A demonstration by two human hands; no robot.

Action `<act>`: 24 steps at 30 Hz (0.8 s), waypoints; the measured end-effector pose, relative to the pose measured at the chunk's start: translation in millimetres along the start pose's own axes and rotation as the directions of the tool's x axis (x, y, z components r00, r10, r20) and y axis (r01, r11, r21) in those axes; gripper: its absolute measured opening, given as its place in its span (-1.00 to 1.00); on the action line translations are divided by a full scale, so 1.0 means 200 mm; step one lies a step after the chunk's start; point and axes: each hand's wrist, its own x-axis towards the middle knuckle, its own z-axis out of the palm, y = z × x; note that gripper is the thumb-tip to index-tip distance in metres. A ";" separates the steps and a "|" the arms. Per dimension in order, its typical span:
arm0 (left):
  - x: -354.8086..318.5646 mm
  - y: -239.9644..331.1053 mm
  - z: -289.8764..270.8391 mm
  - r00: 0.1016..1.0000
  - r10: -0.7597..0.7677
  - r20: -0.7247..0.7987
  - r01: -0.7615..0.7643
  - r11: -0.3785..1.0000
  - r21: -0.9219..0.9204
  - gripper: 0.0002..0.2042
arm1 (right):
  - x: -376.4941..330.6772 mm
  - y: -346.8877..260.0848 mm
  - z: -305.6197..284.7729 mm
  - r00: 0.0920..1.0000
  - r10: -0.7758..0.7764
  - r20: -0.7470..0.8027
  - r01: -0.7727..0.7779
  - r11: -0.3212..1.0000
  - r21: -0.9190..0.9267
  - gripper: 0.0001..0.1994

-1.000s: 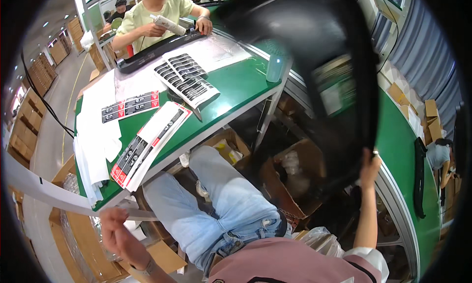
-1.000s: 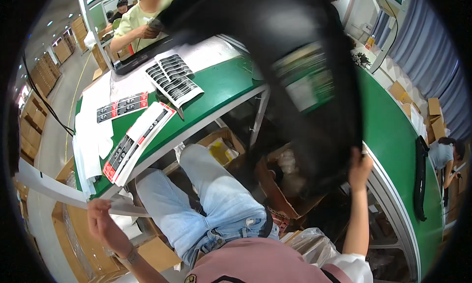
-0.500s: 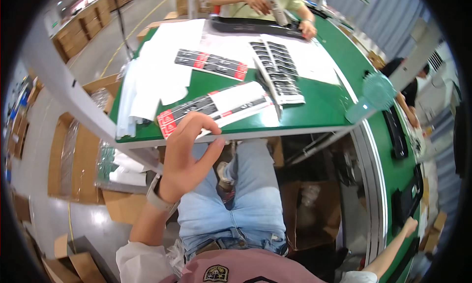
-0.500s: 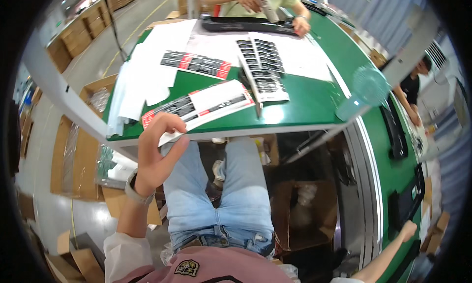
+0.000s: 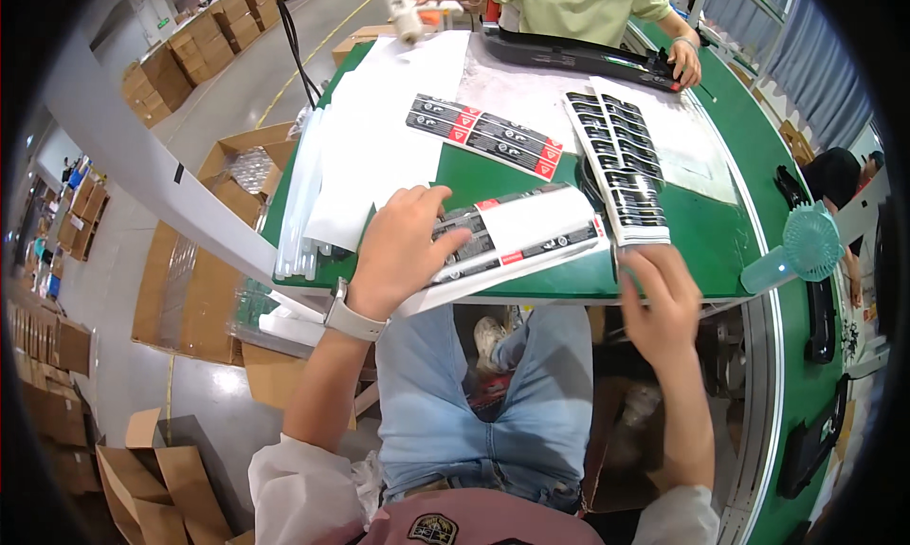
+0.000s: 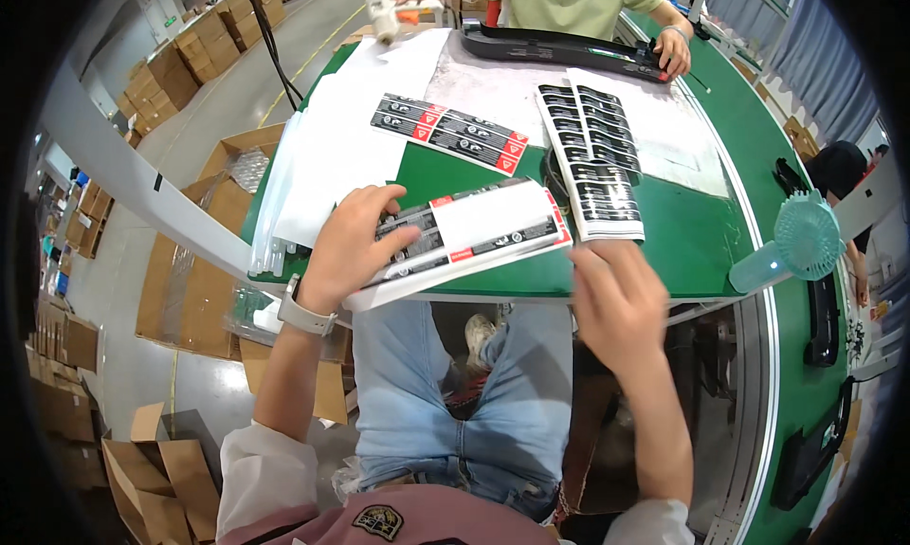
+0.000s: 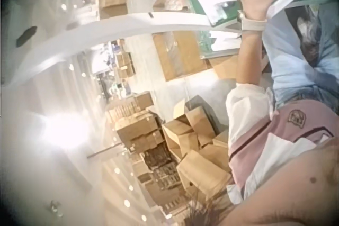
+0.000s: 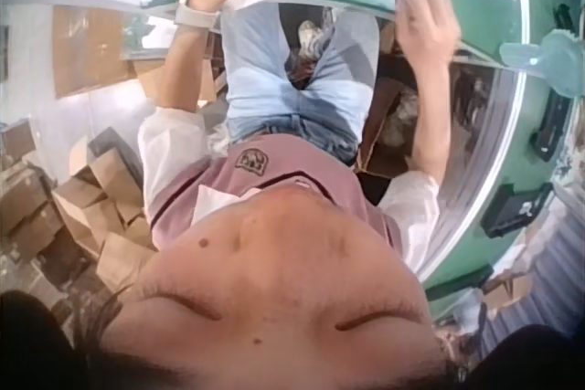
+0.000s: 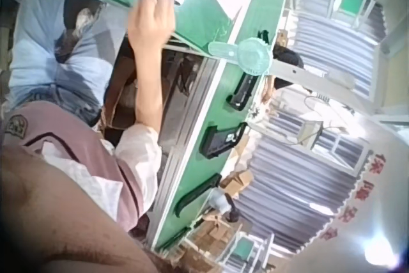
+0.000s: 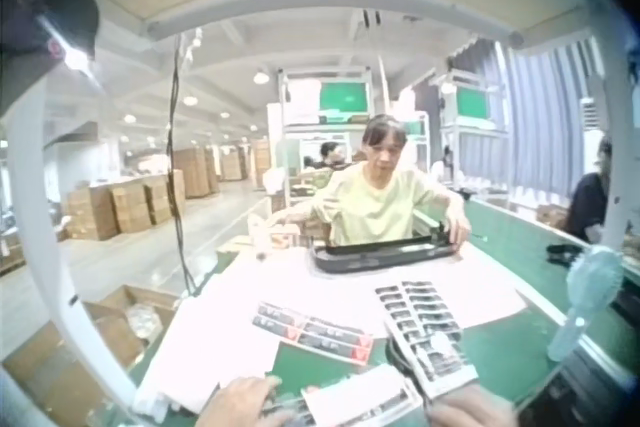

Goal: The person peels warning stickers from sheets and adheres them onto black plastic components by hand, smoothing each label down before passing the components along the assembly line.

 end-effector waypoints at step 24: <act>0.00 0.05 0.07 0.979 0.179 -0.102 -0.176 0.984 0.040 -0.75 | 0.22 -0.22 0.55 0.990 -0.090 -0.109 0.091 0.996 0.004 -0.74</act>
